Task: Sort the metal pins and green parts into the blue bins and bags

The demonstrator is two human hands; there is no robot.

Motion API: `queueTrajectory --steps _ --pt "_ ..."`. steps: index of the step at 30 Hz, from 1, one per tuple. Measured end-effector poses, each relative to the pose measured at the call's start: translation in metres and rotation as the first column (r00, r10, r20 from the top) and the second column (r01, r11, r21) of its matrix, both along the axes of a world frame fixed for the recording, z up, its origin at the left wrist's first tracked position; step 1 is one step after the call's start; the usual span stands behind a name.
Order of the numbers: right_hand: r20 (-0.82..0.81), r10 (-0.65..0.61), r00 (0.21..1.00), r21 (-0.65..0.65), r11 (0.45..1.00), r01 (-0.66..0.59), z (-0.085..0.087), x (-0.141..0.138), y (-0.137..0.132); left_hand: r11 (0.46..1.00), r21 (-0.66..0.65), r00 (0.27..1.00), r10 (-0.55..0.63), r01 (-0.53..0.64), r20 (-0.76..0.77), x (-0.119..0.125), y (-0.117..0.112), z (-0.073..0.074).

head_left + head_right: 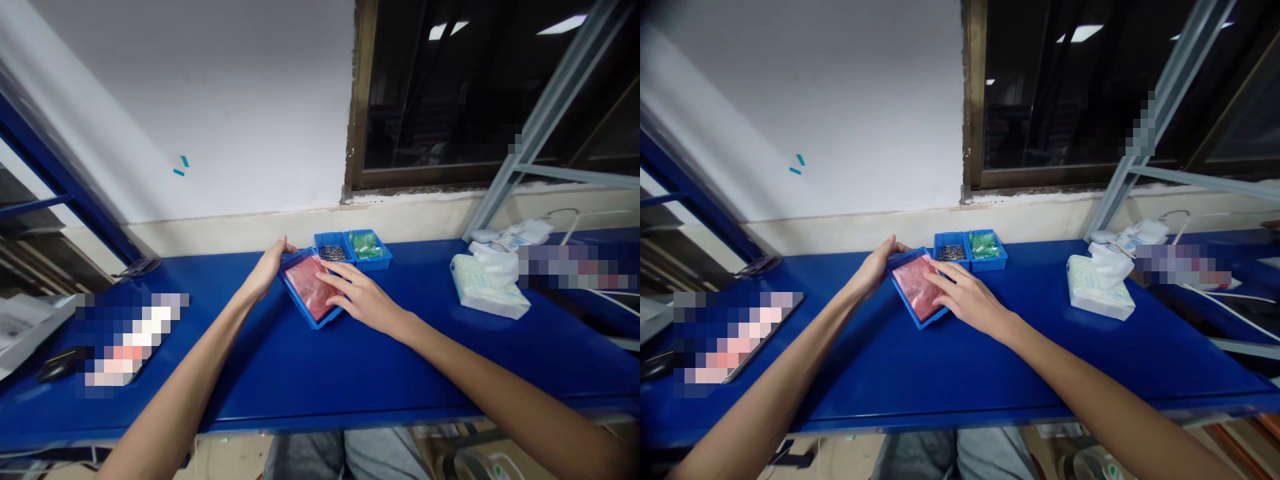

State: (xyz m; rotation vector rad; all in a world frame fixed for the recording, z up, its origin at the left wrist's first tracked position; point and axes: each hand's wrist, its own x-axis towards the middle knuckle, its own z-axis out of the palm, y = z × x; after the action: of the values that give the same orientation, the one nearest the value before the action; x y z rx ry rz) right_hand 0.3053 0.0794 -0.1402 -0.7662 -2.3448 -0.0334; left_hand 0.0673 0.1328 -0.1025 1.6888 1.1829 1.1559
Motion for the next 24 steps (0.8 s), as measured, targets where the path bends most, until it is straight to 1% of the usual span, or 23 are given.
queueTrajectory --steps 2,6,10,15,17,20,24 --pt "0.017 0.0 1.0 -0.023 1.0 0.0 0.003 0.002 0.0 0.999 0.051 0.999 -0.006 0.007 -0.035 0.006 -0.004 0.001" --pt "0.047 -0.03 0.998 -0.027 0.999 0.031 0.011 0.004 -0.003 0.972 0.232 0.995 0.042 -0.02 -0.09 0.016 -0.015 0.004" --pt "0.078 -0.069 0.995 0.0 0.998 0.07 0.019 0.006 -0.006 0.91 0.413 0.994 0.066 -0.025 -0.085 0.028 -0.029 0.002" --pt "0.141 -0.108 0.984 0.031 0.994 0.105 0.02 0.009 -0.008 0.81 0.587 0.991 0.089 -0.011 -0.104 0.039 -0.043 -0.005" --pt "0.155 -0.117 0.981 0.036 0.993 0.112 0.02 0.009 -0.008 0.779 0.627 0.989 0.104 -0.013 -0.109 0.041 -0.047 -0.007" --pt "0.161 -0.119 0.98 0.045 0.993 0.114 0.02 0.008 -0.008 0.754 0.657 0.985 0.116 -0.003 -0.13 0.043 -0.051 -0.008" --pt "0.173 -0.138 0.975 0.059 0.99 0.129 0.022 0.006 -0.009 0.709 0.704 0.981 0.101 0.044 -0.163 0.045 -0.055 -0.01"
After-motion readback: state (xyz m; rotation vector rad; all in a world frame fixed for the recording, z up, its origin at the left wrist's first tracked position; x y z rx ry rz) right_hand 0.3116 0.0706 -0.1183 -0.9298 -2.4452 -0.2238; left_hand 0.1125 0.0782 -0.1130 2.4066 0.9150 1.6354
